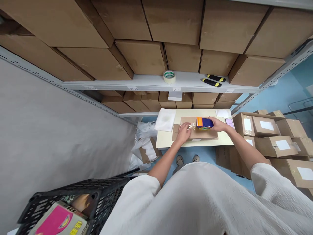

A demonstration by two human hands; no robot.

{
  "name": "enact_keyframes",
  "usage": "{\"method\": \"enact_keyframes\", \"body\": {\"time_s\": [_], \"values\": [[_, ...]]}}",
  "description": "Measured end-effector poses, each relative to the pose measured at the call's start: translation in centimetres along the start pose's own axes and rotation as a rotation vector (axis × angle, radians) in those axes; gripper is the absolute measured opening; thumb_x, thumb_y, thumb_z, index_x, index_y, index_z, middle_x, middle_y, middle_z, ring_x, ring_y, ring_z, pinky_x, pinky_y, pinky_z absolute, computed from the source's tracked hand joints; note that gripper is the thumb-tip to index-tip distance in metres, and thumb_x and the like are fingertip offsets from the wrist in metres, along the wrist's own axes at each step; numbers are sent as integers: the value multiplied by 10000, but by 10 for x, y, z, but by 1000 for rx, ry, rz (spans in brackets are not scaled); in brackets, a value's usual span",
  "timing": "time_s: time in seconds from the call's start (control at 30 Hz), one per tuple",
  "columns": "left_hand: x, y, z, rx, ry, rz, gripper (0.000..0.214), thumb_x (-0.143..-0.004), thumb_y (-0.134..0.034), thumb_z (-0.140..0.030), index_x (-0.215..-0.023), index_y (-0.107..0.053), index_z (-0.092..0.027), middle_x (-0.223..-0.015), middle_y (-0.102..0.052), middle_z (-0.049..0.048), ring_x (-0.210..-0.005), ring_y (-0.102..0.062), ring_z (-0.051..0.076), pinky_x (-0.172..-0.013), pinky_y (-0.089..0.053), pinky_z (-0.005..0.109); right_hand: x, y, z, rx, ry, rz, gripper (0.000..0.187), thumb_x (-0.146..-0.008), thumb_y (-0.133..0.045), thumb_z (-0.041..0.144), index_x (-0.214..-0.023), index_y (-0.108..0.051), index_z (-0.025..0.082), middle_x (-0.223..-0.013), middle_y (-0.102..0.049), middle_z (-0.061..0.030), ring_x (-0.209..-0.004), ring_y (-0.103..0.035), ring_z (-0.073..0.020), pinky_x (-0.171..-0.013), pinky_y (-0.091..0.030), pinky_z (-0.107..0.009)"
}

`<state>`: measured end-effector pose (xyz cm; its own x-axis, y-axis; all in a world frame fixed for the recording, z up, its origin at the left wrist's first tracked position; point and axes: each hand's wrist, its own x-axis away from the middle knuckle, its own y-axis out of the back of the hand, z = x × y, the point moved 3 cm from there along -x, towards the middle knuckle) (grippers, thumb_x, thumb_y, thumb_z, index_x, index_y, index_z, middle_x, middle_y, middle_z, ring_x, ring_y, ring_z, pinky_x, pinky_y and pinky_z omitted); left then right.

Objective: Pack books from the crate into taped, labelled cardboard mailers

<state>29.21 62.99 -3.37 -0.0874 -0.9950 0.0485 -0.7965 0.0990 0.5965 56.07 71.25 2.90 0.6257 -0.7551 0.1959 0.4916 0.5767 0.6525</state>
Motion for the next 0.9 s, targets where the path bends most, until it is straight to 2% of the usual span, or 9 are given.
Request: {"method": "enact_keyframes", "body": {"time_s": [0.03, 0.1, 0.17, 0.27, 0.43, 0.6, 0.77, 0.9], "values": [[-4, 3, -3, 105, 41, -46, 364, -1055, -486, -336, -1290, -738, -217, -1445, -717, 143, -1430, -600, 314, -1247, -411, 519, 0, 0, 0, 2, -1, 5, 423, -669, -734, 214, -1060, -574, 251, -1006, -686, -21, -925, -660, -245, -815, -564, -348], [-12, 5, -10, 330, 119, -63, 363, -1067, -455, -390, -1120, -765, -209, -1211, -798, 129, -1220, -716, 292, -1130, -513, 465, 1, 0, 0, 2, 2, 13, 405, -677, -724, 221, -1050, -570, 251, -996, -678, -21, -918, -653, -243, -814, -563, -350], [-20, 5, -17, 511, 174, -14, 356, -1045, -481, -416, -987, -760, -204, -1049, -811, 107, -1065, -759, 269, -1038, -558, 419, 2, 0, 1, 2, 7, 11, 402, -677, -710, 225, -1053, -569, 246, -1004, -675, -26, -919, -653, -244, -823, -562, -355], [-26, 5, -26, 619, 213, 57, 307, -983, -565, -422, -859, -739, -201, -950, -801, 88, -974, -761, 251, -977, -565, 385, 2, 0, 3, -3, 12, 6, 434, -668, -692, 220, -1085, -572, 236, -1040, -685, -40, -926, -662, -244, -837, -561, -358], [-28, 2, -35, 630, 278, 122, 262, -937, -591, -391, -816, -729, -203, -864, -782, 68, -907, -744, 236, -886, -557, 359, 2, 1, 3, -8, 24, 9, 447, -665, -689, 203, -1093, -567, 236, -1057, -697, -43, -928, -675, -243, -829, -563, -348], [-33, 1, -43, 567, 224, 135, 161, -859, -590, -284, -742, -674, -210, -785, -741, 32, -808, -695, 200, -811, -522, 316, 3, 1, 2, 27, 27, 13, 434, -692, -713, 198, -1094, -555, 243, -1066, -701, -46, -953, -673, -247, -847, -565, -352], [-33, 17, -44, 323, 130, 91, 144, -849, -553, -223, -710, -592, -231, -800, -717, 12, -776, -636, 193, -735, -463, 301, 2, 2, 6, 105, 25, 61, 380, -765, -734, 226, -1099, -555, 251, -1073, -712, -58, -943, -675, -249, -828, -547, -341], [-29, 34, -40, 199, 128, 76, 184, -894, -543, -256, -711, -543, -242, -793, -692, 4, -760, -608, 197, -702, -428, 307, -1, 3, 17, 208, 31, 106, 340, -804, -744, 250, -1088, -557, 247, -1062, -728, -74, -912, -679, -249, -796, -515, -325]]}}
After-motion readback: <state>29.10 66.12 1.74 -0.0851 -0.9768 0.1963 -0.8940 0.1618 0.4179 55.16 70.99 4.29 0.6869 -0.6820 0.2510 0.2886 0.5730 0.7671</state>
